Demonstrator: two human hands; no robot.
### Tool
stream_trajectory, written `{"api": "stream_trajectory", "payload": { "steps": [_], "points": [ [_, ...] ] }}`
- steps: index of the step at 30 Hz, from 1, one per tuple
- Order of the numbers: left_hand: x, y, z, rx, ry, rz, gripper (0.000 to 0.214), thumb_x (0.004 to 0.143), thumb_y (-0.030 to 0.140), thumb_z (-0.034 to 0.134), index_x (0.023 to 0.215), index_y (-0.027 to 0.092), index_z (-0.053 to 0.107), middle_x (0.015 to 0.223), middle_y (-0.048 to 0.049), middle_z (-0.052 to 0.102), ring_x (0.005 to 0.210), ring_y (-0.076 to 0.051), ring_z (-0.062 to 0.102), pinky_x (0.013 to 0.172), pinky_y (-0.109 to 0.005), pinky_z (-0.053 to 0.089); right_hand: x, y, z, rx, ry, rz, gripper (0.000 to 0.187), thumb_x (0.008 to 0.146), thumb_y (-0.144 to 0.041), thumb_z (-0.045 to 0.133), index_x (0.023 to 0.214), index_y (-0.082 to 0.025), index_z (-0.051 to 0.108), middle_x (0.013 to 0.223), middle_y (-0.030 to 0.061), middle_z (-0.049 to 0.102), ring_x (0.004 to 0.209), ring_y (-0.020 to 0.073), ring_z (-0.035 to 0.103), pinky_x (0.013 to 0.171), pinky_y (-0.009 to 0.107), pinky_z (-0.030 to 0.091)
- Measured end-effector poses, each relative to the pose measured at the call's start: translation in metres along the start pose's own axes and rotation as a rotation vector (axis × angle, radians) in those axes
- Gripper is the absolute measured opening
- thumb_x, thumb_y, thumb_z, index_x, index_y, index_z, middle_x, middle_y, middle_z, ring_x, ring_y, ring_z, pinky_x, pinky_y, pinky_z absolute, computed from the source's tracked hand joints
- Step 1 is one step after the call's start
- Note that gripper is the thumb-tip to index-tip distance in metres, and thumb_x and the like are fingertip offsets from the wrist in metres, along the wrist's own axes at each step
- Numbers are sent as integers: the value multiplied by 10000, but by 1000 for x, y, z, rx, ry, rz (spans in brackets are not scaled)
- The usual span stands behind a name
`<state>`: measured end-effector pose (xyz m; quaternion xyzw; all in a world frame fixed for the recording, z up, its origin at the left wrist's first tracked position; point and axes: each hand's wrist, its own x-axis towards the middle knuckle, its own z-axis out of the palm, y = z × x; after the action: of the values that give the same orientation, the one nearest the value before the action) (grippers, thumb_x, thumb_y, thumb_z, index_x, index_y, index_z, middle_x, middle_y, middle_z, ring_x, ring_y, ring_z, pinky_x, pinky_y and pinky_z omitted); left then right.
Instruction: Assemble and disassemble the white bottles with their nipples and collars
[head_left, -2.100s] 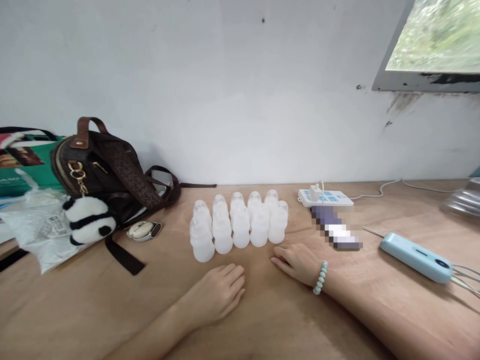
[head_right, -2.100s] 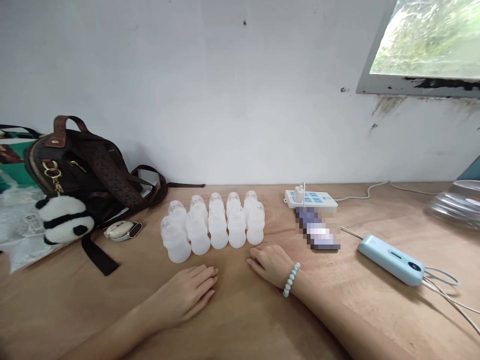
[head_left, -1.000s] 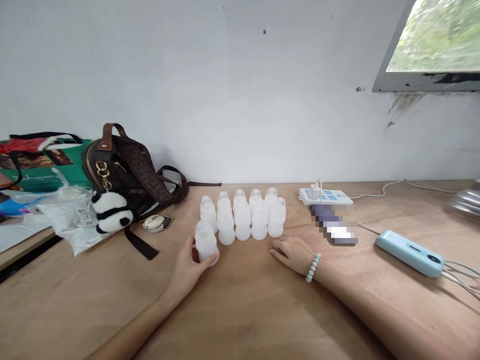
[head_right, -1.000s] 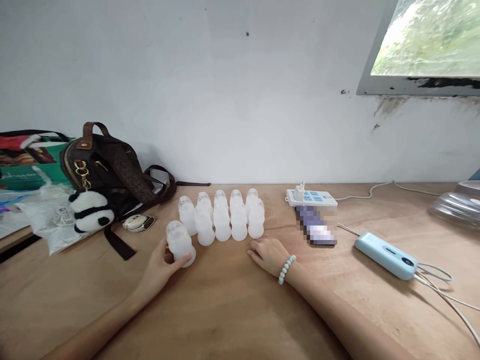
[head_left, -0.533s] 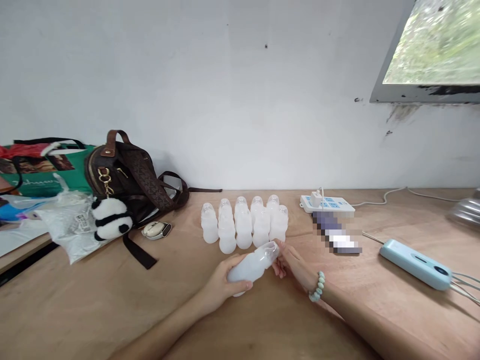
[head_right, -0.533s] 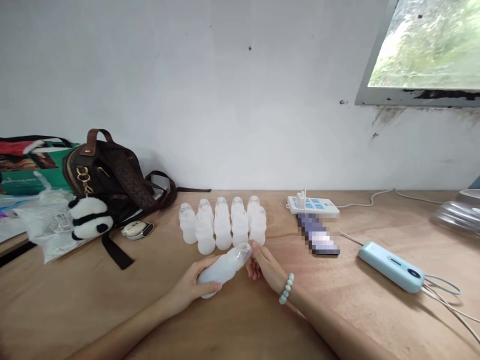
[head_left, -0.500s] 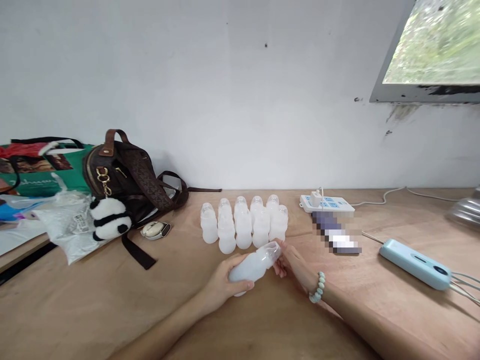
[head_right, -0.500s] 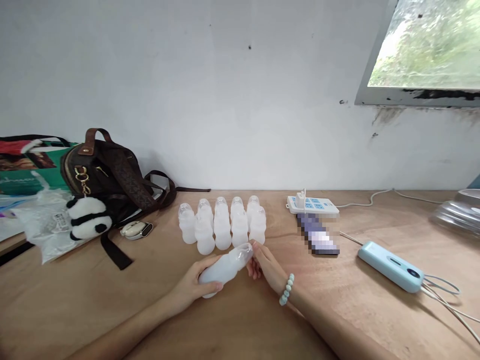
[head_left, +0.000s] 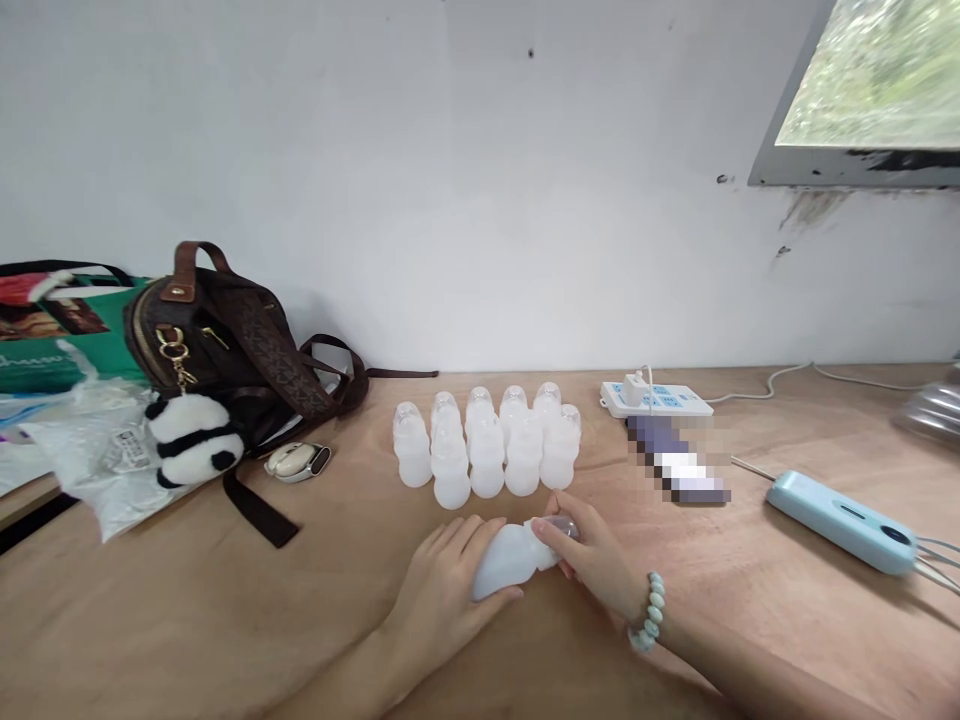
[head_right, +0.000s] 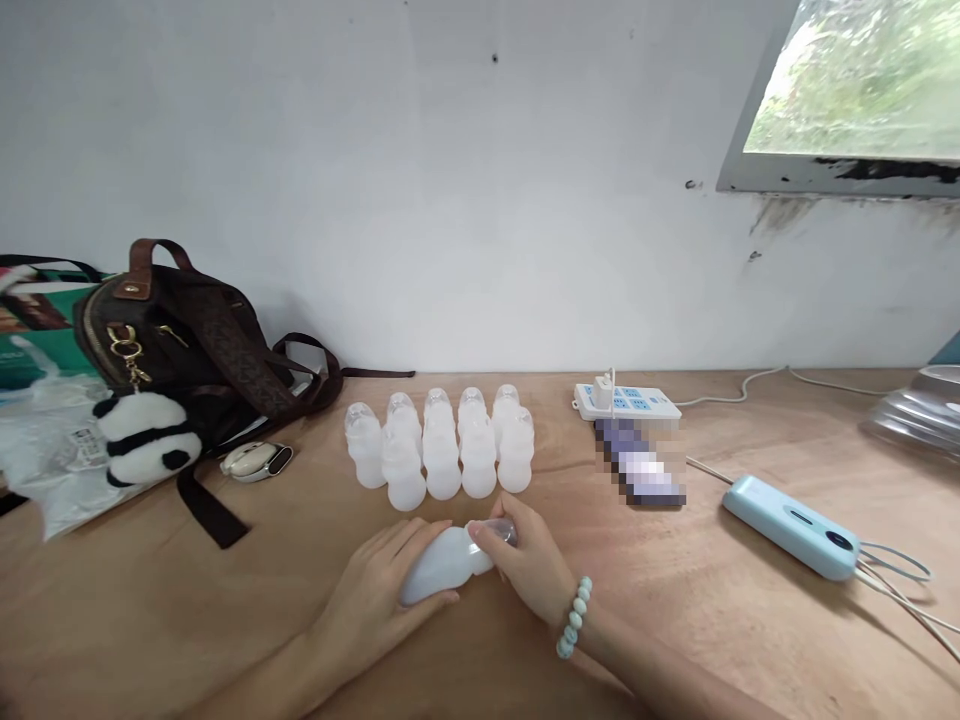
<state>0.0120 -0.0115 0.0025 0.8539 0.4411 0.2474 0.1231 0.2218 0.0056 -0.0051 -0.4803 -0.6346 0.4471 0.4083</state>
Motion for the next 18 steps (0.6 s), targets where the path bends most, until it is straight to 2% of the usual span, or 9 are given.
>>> {"api": "stream_trajectory", "payload": {
  "steps": [2,4,6,8,11,13,15,18],
  "points": [
    [-1,3,-3,35,-19,24,434,860,430,672,1201,166,615,1010,-109,714,886,-317,672,767,-451,543,-2,-3,2,-27,25,-25,353,870,-482,569,685,-232,403,553,-67,419,534,115,383,526,255,328],
    [0,7,-8,-28,-54,-8,359,859,411,653,1117,163,646,956,-94,710,840,-296,660,746,-418,525,-4,-6,0,-66,37,-77,361,876,-466,557,663,-226,392,585,-58,402,569,118,376,539,252,323],
    [2,12,-13,-227,-110,-81,291,831,383,667,1029,170,675,910,-63,704,793,-249,637,720,-356,500,-4,-10,-4,-99,27,-131,350,886,-441,545,658,-221,397,591,-58,388,571,115,364,537,248,310],
    [4,15,-16,-533,-195,-189,280,794,399,692,945,163,694,805,-23,680,691,-184,590,631,-280,455,-5,-14,-8,-113,-10,-189,309,891,-414,542,680,-217,431,573,-63,389,547,111,359,521,245,297],
    [6,13,-17,-988,-377,-374,406,713,509,738,854,131,691,641,6,619,547,-122,517,498,-218,383,-7,-17,-14,-104,-80,-289,263,898,-409,548,738,-211,482,566,-60,434,513,109,384,496,240,303],
    [8,8,-16,-1206,-502,-452,483,654,560,766,834,119,692,608,-7,632,510,-119,535,461,-207,406,-8,-19,-16,-98,-103,-367,276,915,-440,544,769,-208,508,584,-48,481,503,110,411,482,235,316],
    [8,2,-14,-1356,-626,-474,544,651,609,747,839,100,714,596,-35,654,485,-127,563,426,-203,437,-10,-22,-17,-107,-99,-459,312,936,-484,529,793,-207,527,609,-32,530,496,110,440,467,230,330],
    [8,-3,-11,-1488,-783,-462,680,680,715,667,844,59,742,548,-57,643,413,-132,547,338,-205,409,-13,-28,-20,-176,-71,-597,351,957,-535,495,843,-207,549,637,-14,582,488,115,479,452,228,362]
  ]
}}
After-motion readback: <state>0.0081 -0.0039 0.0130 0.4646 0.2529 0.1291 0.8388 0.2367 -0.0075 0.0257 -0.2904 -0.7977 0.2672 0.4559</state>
